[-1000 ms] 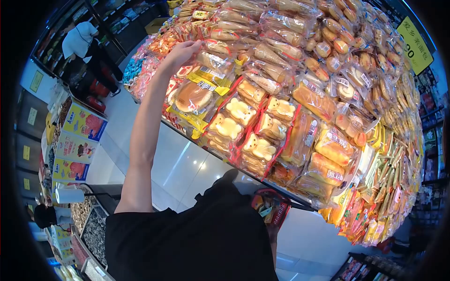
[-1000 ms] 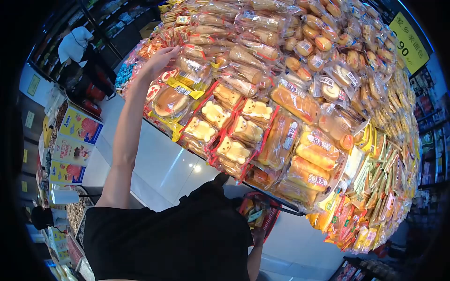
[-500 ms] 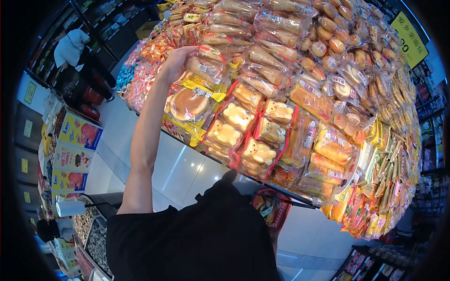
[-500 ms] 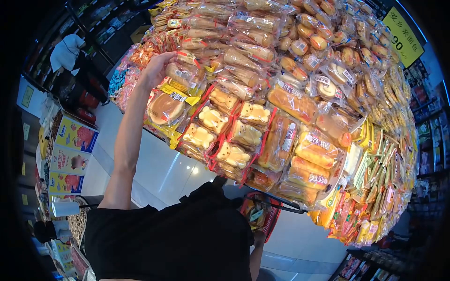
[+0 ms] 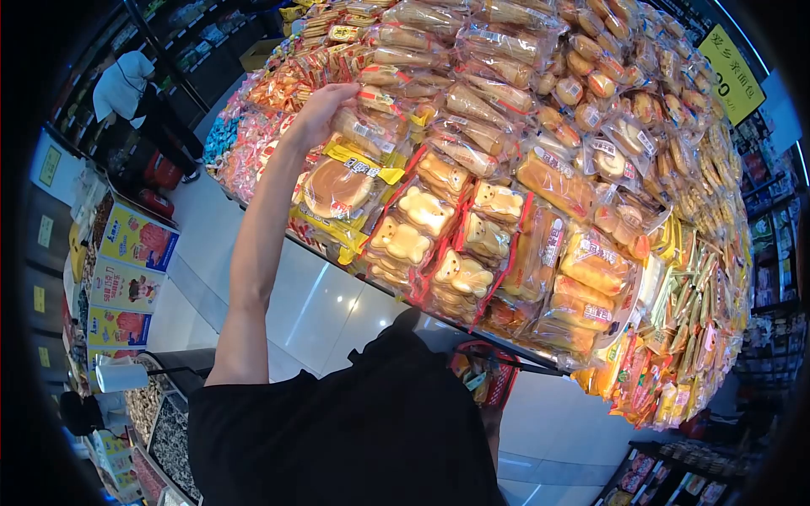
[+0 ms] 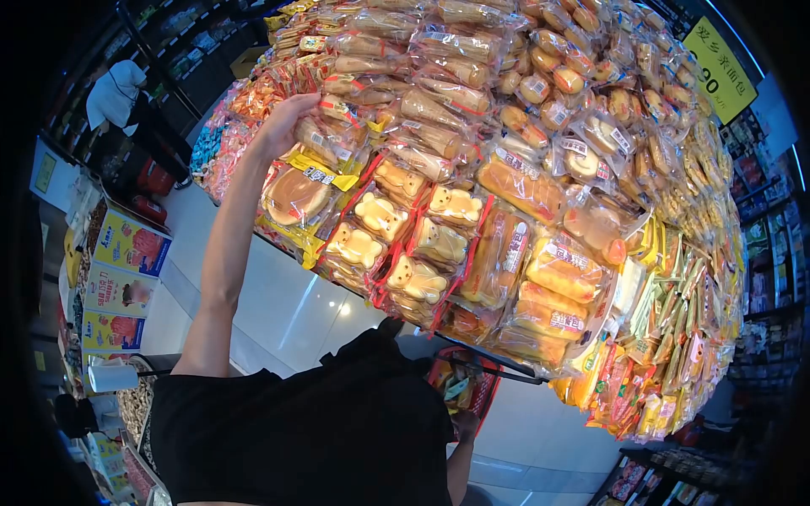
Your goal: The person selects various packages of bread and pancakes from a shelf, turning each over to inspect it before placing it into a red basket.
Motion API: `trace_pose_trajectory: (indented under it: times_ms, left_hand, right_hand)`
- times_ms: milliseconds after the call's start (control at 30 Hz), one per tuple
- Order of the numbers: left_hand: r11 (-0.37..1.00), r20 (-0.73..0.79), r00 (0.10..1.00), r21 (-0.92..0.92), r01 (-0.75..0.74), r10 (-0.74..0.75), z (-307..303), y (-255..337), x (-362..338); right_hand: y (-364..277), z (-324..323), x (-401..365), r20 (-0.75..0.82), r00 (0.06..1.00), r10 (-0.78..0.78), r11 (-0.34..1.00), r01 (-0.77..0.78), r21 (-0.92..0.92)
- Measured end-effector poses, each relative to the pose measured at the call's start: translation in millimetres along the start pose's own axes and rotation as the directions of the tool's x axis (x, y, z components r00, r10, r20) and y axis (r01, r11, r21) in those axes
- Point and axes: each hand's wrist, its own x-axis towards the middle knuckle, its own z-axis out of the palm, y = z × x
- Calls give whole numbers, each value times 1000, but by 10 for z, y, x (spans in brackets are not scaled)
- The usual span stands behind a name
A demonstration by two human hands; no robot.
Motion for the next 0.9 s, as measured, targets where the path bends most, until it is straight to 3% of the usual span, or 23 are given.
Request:
trace_pose_trajectory:
  times_ms: [133,200,233,267,300,333,400,433,467,500,633,900]
  left_hand:
    - [1000,7,1000,6,22,-22,-66,-20,62]
    - [995,-51,998,93,32,-27,21,48,-4]
    - [995,-49,998,94,32,-28,35,47,6]
    - [992,-80,997,120,32,-23,44,44,20]
    - [989,-111,994,145,34,-18,50,34,36]
    - [989,-109,994,146,34,-18,20,-12,86]
    - [977,-200,979,212,4,40,-48,-121,204]
    - [977,-197,980,213,4,39,-31,-112,198]
    - [977,-186,982,214,5,35,-5,-90,168]
    - [977,-176,984,214,7,31,18,-66,136]
    - [974,-130,991,223,48,-20,59,33,64]
    - [956,-133,981,240,169,-140,-68,104,36]
  right_hand:
    - [161,218,-39,-99,983,-158,984,148,-97]
    - [285,504,22,-304,937,-171,965,222,140]
    - [425,802,107,-305,937,-169,965,220,142]
    - [607,1170,228,-311,946,-92,811,252,528]
    - [667,1313,274,-285,958,-19,512,254,820]
    - [511,1034,141,-285,958,-17,512,254,821]
    - [116,454,-12,66,985,159,244,-104,964]
    - [36,336,-38,66,985,161,241,-104,965]
    - [30,310,-38,-131,991,30,813,52,580]
    - [49,321,-31,-194,961,-196,979,180,-95]
    - [31,275,-45,-216,942,-258,966,243,-93]
    - [171,469,5,-118,980,-162,984,151,-92]
